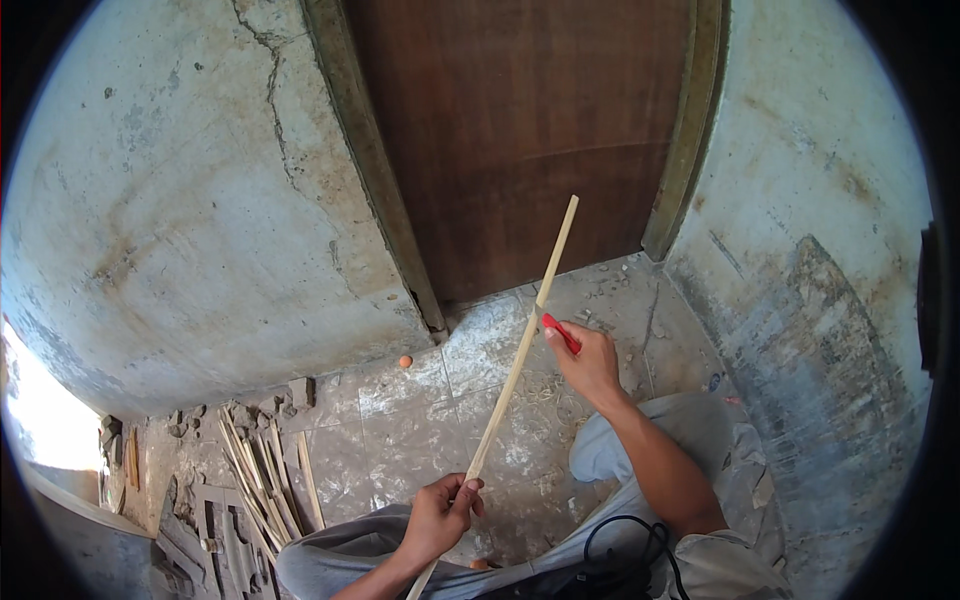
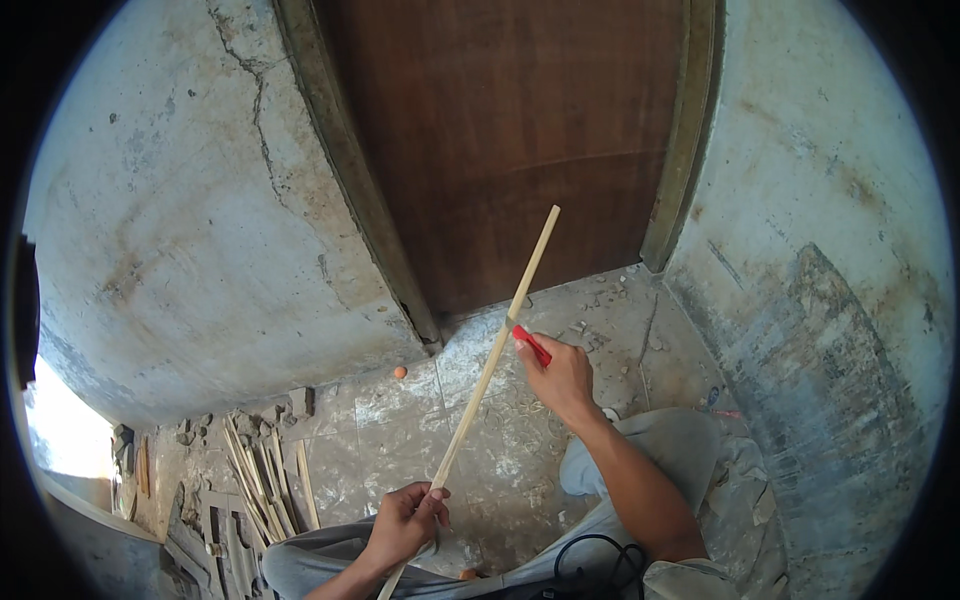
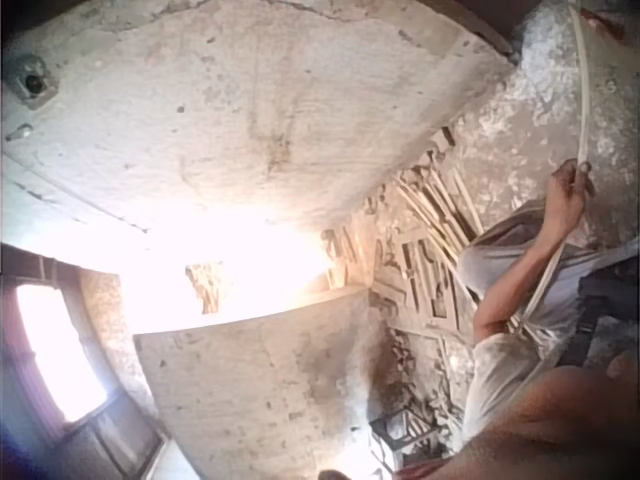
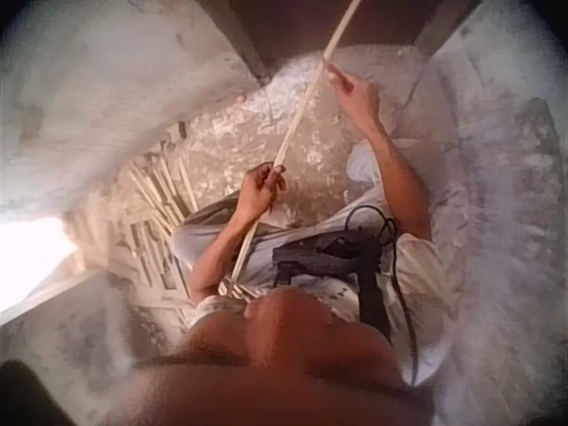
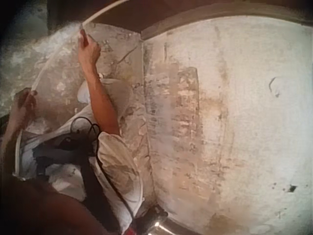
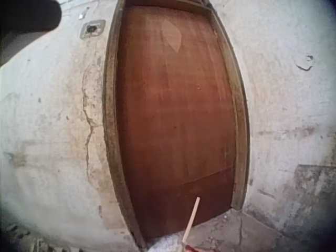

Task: The person holds a thin bamboo strip and uses a small red knife to shave down the edges and surface, smoothing the material. They repeatedly run the blade along the length of the strip to remove thin layers of wood.

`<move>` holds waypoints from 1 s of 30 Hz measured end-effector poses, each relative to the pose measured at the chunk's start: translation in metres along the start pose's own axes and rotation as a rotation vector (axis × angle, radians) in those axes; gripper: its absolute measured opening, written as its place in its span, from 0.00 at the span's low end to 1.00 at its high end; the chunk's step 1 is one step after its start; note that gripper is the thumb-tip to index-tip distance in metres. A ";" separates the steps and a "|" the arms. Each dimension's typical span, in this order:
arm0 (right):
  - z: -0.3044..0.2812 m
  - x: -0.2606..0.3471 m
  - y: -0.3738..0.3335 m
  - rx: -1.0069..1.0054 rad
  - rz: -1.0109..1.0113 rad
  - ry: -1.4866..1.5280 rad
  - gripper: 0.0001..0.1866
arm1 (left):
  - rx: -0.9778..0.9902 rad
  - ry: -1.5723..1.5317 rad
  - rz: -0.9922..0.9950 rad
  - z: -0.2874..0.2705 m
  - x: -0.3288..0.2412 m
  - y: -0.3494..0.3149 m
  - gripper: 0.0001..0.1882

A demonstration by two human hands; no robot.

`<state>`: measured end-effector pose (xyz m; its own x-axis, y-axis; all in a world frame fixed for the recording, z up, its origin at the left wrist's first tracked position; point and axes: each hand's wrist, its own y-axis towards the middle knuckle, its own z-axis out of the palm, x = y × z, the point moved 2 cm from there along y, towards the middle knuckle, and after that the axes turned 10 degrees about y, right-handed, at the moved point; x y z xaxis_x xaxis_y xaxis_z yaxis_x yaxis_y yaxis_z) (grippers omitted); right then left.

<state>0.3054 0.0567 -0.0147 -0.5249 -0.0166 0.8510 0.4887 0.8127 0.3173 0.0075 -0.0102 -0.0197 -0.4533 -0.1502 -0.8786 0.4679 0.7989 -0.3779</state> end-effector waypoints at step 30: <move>0.039 0.038 -0.073 0.432 -0.362 -0.069 0.18 | -0.066 -0.270 -0.036 -0.004 -0.007 0.009 0.16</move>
<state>0.2225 0.0197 -0.0214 -0.6573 -0.3123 0.6859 -0.0529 0.9270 0.3714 0.0122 0.0006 -0.0159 -0.2460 -0.3224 -0.9141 0.4008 0.8248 -0.3988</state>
